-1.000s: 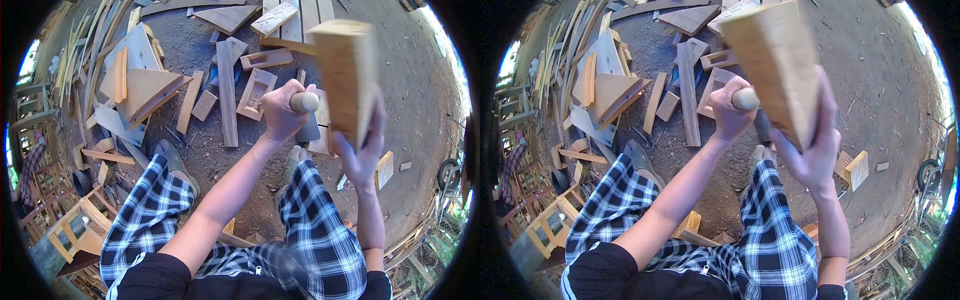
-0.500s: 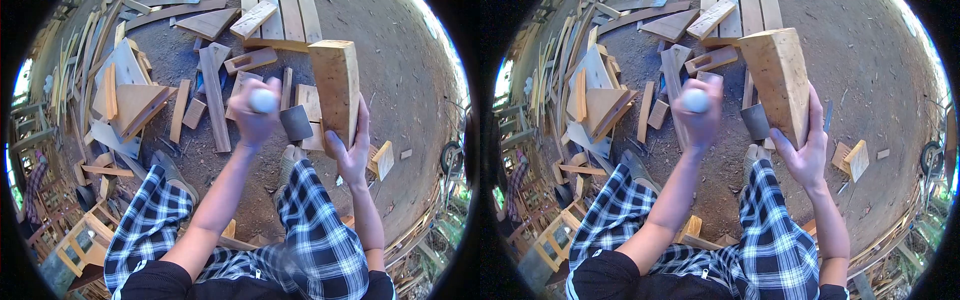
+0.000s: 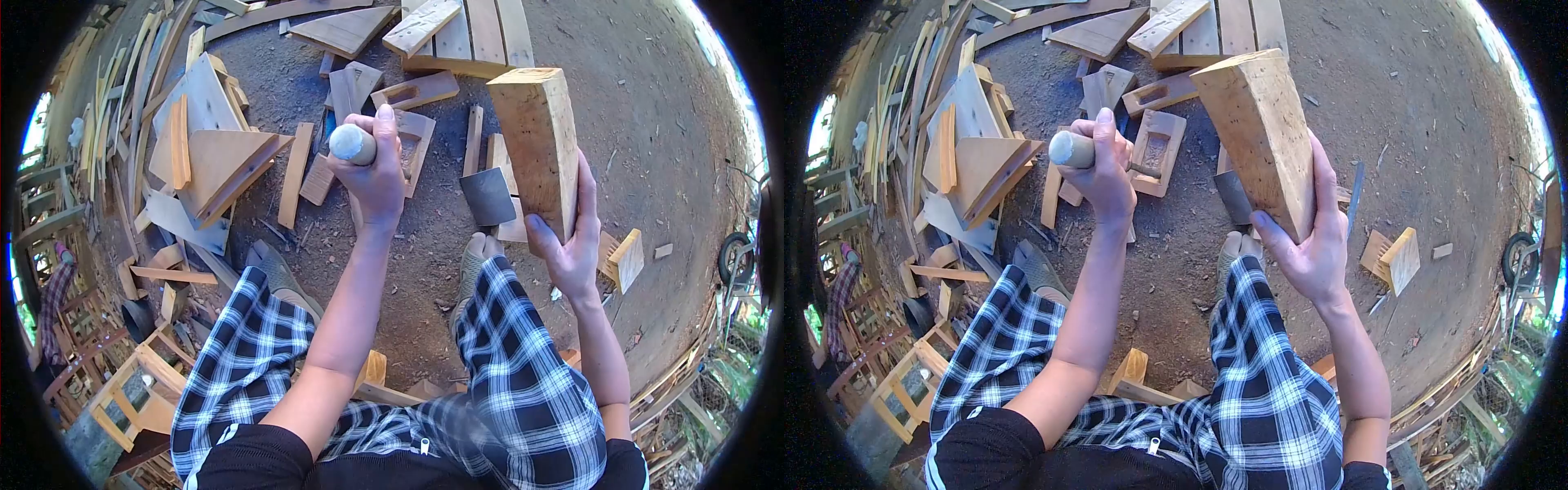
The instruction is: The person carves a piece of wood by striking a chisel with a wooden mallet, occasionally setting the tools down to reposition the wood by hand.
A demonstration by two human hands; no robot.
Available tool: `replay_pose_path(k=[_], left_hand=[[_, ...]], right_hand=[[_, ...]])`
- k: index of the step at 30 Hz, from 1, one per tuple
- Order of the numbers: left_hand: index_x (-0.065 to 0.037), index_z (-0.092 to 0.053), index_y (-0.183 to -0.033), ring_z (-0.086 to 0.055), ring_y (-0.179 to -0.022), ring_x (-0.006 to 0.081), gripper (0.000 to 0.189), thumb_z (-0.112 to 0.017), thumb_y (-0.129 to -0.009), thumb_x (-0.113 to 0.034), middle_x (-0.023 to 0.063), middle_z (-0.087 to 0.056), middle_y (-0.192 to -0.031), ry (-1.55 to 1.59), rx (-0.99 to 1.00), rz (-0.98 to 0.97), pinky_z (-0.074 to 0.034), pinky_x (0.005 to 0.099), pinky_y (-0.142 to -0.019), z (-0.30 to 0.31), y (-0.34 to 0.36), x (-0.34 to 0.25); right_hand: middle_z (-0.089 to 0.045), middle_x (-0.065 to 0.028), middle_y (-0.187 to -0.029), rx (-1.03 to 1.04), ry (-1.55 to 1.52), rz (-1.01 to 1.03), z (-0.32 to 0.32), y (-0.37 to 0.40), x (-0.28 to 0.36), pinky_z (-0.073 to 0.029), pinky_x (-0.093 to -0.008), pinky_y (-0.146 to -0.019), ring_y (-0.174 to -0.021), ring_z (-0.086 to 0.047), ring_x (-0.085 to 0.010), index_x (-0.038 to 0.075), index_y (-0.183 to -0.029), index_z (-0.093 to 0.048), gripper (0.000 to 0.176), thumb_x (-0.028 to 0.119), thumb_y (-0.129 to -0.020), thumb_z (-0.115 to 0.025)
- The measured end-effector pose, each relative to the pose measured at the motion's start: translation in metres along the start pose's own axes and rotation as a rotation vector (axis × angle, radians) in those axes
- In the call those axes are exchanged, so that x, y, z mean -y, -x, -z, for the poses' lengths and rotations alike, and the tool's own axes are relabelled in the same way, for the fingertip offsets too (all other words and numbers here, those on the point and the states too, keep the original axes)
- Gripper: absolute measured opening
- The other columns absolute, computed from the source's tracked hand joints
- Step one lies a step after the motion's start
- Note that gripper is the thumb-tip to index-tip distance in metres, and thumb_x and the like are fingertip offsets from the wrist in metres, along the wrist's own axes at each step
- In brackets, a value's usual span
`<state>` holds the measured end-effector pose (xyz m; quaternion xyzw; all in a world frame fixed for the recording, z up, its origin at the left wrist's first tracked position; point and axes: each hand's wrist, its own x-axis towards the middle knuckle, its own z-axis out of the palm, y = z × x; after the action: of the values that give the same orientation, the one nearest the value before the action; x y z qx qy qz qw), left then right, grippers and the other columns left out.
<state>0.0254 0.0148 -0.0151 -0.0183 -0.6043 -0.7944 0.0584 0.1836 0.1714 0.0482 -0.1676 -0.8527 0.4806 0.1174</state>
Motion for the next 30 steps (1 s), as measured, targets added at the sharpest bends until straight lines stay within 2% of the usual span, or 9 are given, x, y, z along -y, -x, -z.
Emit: replay_pose_path(k=[6, 8, 11, 13, 16, 23, 24, 25, 30], left_hand=[[-0.006, -0.054, -0.069, -0.049, -0.058, 0.0006, 0.022, -0.067, -0.087, -0.010, -0.0056, -0.052, -0.060, -0.031, 0.015, 0.015, -0.040, 0.0209, -0.049, -0.002, 0.007, 0.008], [-0.006, -0.052, -0.067, -0.048, -0.056, 0.0014, 0.024, -0.069, -0.084, -0.007, -0.0038, -0.052, -0.059, -0.158, 0.069, -0.169, -0.039, 0.0230, -0.047, -0.014, 0.013, 0.001], [-0.005, -0.050, -0.063, -0.053, -0.043, 0.0142, 0.029, -0.072, -0.081, -0.010, 0.0078, -0.051, -0.051, -0.229, 0.180, -0.307, -0.038, 0.0296, -0.042, -0.024, 0.019, 0.004], [-0.006, -0.052, -0.066, -0.058, -0.047, 0.0231, 0.028, -0.073, -0.081, -0.015, 0.0111, -0.054, -0.053, -0.315, 0.222, -0.213, -0.041, 0.0323, -0.043, -0.025, 0.027, -0.002], [-0.006, -0.052, -0.068, -0.059, -0.048, 0.0251, 0.027, -0.073, -0.081, -0.016, 0.0111, -0.055, -0.054, -0.178, 0.251, -0.424, -0.041, 0.0329, -0.043, -0.029, 0.030, 0.003], [-0.005, -0.055, -0.070, -0.062, -0.057, 0.0310, 0.029, -0.080, -0.062, -0.017, 0.0116, -0.059, -0.062, -0.325, 0.312, -0.188, -0.046, 0.0369, -0.051, -0.024, 0.042, 0.009], [-0.005, -0.054, -0.068, -0.062, -0.057, 0.0306, 0.029, -0.080, -0.061, -0.016, 0.0118, -0.059, -0.063, -0.286, 0.335, -0.289, -0.046, 0.0371, -0.051, -0.024, 0.041, 0.013], [-0.006, -0.053, -0.067, -0.061, -0.058, 0.0301, 0.029, -0.079, -0.060, -0.015, 0.0121, -0.059, -0.063, -0.249, 0.358, -0.386, -0.046, 0.0374, -0.051, -0.023, 0.043, 0.016], [-0.010, -0.052, -0.068, -0.058, -0.054, 0.0263, 0.024, -0.072, -0.055, -0.009, 0.0072, -0.054, -0.059, -0.344, 0.425, -0.423, -0.043, 0.0365, -0.049, -0.028, 0.050, 0.007]], right_hand=[[-0.047, -0.0210, -0.135, -0.010, 0.032, 0.010, 0.002, -0.004, 0.007, -0.039, -0.0438, -0.103, -0.123, -0.049, -0.0321, 0.008, -0.146, -0.026, 0.086, 0.024, -0.075, -0.072], [-0.043, -0.0192, -0.138, -0.077, 0.066, 0.066, 0.006, -0.009, 0.022, -0.036, -0.0415, -0.103, -0.126, -0.044, -0.0300, 0.004, -0.144, -0.028, 0.085, 0.024, -0.073, -0.071], [-0.053, -0.0104, -0.078, -0.267, -0.274, 0.207, 0.002, -0.008, 0.029, -0.045, -0.0302, -0.061, -0.062, -0.051, -0.0134, 0.002, -0.140, -0.025, 0.080, 0.023, -0.075, -0.066], [-0.059, -0.0162, -0.089, -0.221, -0.165, 0.192, 0.004, 0.000, 0.028, -0.049, -0.0362, -0.067, -0.071, -0.060, -0.0217, 0.002, -0.142, -0.026, 0.083, 0.022, -0.074, -0.069], [-0.058, -0.0290, -0.117, 0.116, 0.189, 0.281, -0.008, -0.019, 0.044, -0.052, -0.0441, -0.085, -0.098, -0.065, -0.0367, -0.001, -0.142, -0.029, 0.090, 0.020, -0.066, -0.072], [-0.051, -0.0262, -0.130, -0.038, 0.158, 0.396, 0.002, -0.010, 0.053, -0.048, -0.0426, -0.091, -0.111, -0.059, -0.0352, 0.000, -0.144, -0.025, 0.089, 0.020, -0.070, -0.071], [-0.059, -0.0256, -0.119, 0.204, 0.296, 0.220, 0.004, -0.013, 0.056, -0.051, -0.0418, -0.086, -0.103, -0.064, -0.0360, 0.000, -0.144, -0.026, 0.090, 0.020, -0.069, -0.071], [-0.063, -0.0247, -0.112, 0.069, 0.238, 0.321, -0.004, -0.017, 0.046, -0.056, -0.0393, -0.075, -0.087, -0.069, -0.0337, -0.002, -0.142, -0.029, 0.092, 0.021, -0.065, -0.075], [-0.057, -0.0243, -0.123, -0.011, 0.125, 0.304, 0.003, -0.014, 0.034, -0.053, -0.0402, -0.086, -0.102, -0.065, -0.0344, -0.001, -0.144, -0.025, 0.093, 0.025, -0.070, -0.075]])
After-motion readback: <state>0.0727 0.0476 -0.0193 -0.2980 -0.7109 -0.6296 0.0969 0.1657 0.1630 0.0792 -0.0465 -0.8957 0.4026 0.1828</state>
